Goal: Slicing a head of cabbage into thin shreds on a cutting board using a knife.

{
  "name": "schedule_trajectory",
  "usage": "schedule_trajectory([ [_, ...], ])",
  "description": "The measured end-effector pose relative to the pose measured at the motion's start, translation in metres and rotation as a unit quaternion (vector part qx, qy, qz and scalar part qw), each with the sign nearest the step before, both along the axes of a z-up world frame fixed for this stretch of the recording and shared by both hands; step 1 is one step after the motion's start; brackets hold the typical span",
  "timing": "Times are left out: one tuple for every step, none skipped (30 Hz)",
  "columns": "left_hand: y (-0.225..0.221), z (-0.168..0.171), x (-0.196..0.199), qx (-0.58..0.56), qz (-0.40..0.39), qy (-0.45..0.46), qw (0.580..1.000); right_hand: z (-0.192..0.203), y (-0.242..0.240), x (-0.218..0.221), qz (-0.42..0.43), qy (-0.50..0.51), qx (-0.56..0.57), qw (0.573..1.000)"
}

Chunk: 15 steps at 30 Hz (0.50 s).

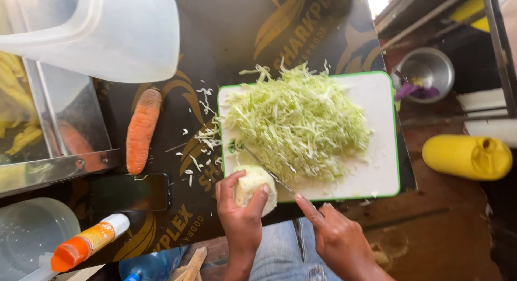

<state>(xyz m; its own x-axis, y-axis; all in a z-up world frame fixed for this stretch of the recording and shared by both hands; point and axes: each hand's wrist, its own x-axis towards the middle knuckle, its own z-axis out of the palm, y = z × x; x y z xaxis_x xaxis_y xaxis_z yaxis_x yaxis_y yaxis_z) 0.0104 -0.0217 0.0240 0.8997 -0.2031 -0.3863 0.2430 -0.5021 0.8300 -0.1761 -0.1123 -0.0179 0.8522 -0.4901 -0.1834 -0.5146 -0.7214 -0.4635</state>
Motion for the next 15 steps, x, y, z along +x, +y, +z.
schedule_trajectory([
  [-0.001, -0.003, 0.003, -0.003, 0.004, -0.005, 1.0, 0.002, -0.003, 0.011, 0.004, -0.005, -0.003, 1.0],
  [0.001, -0.006, 0.001, 0.006, -0.011, -0.026, 1.0, 0.009, 0.001, 0.014, -0.004, -0.035, 0.011, 0.999],
  [0.003, -0.008, -0.001, 0.015, -0.025, -0.048, 0.998, 0.015, 0.005, 0.017, -0.013, -0.064, 0.024, 0.998],
  [0.0, -0.008, -0.003, 0.014, -0.026, -0.05, 0.998, 0.008, 0.005, 0.012, -0.014, -0.066, 0.024, 0.997],
  [-0.001, -0.008, -0.004, 0.003, -0.022, -0.04, 0.999, 0.002, 0.005, 0.008, -0.012, -0.018, 0.024, 0.999],
  [0.0, -0.008, -0.005, -0.006, -0.016, -0.031, 0.999, -0.005, 0.007, 0.004, -0.007, 0.029, 0.027, 0.999],
  [0.002, -0.007, -0.003, -0.004, -0.014, -0.033, 0.999, -0.002, 0.007, 0.005, -0.004, 0.027, 0.029, 0.999],
  [0.002, -0.006, -0.003, -0.01, -0.014, -0.028, 0.999, 0.001, 0.005, 0.003, -0.009, 0.031, 0.015, 0.999],
  [0.001, -0.006, -0.004, -0.015, -0.014, -0.024, 1.0, 0.004, 0.003, 0.0, -0.014, 0.035, 0.001, 0.999],
  [0.002, -0.008, -0.004, -0.018, -0.019, -0.021, 0.999, 0.008, 0.006, 0.008, -0.019, 0.037, -0.002, 0.999],
  [0.004, -0.011, -0.005, -0.006, -0.022, -0.037, 0.999, 0.011, 0.01, 0.015, -0.023, -0.017, 0.018, 0.999],
  [0.006, -0.012, -0.004, 0.008, -0.021, -0.055, 0.998, 0.015, 0.013, 0.024, -0.022, -0.073, 0.04, 0.996],
  [0.004, -0.012, -0.005, 0.008, -0.022, -0.055, 0.998, 0.005, 0.011, 0.012, -0.024, -0.073, 0.039, 0.996],
  [0.003, -0.01, -0.005, 0.005, -0.02, -0.049, 0.999, -0.005, 0.011, 0.001, -0.018, -0.043, 0.02, 0.999],
  [0.003, -0.009, -0.005, 0.002, -0.017, -0.043, 0.999, -0.014, 0.012, -0.01, -0.012, -0.013, 0.0, 1.0],
])
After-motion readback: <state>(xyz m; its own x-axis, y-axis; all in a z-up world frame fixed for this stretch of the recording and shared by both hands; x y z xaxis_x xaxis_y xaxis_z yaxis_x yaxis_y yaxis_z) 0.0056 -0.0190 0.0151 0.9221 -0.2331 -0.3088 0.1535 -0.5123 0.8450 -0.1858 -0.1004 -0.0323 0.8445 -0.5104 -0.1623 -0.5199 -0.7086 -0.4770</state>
